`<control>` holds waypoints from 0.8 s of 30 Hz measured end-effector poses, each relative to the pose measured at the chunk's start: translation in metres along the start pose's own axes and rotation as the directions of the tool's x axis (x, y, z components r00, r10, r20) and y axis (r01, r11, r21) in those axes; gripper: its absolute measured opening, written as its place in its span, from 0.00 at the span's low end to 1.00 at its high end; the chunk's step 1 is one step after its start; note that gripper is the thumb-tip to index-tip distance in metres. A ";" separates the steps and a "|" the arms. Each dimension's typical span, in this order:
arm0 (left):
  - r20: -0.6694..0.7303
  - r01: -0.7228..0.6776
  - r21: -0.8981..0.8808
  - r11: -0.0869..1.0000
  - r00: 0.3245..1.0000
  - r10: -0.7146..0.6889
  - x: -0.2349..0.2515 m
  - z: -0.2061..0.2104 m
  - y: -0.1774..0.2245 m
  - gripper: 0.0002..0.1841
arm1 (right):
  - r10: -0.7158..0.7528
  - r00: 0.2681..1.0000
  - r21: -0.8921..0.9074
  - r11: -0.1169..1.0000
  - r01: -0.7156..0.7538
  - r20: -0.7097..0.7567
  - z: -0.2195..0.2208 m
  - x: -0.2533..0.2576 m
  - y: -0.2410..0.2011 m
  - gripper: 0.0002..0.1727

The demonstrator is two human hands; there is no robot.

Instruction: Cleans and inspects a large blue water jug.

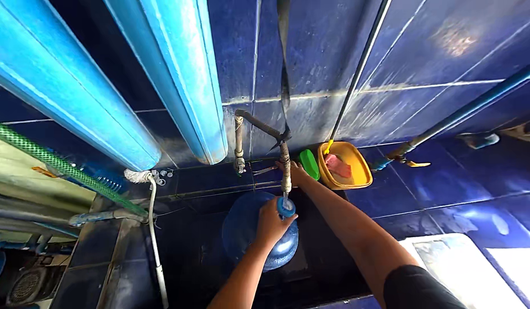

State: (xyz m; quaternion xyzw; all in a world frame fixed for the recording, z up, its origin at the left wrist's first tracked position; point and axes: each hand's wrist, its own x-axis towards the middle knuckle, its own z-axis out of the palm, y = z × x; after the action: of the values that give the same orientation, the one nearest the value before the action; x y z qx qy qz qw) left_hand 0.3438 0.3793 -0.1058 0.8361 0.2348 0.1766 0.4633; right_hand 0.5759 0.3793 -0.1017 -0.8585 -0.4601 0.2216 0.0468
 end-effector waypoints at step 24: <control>-0.272 0.056 -0.251 0.966 0.954 -0.126 -0.111 -0.027 -0.023 0.37 | -0.016 0.981 -0.189 0.980 0.053 0.193 0.012 -0.297 -0.125 0.30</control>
State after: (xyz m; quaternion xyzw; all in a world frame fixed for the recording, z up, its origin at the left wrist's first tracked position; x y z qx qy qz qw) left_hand 0.2325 0.3472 -0.1206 0.7277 0.3147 0.3009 0.5299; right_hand 0.3325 0.2092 0.0235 -0.8257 -0.4966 0.2562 -0.0774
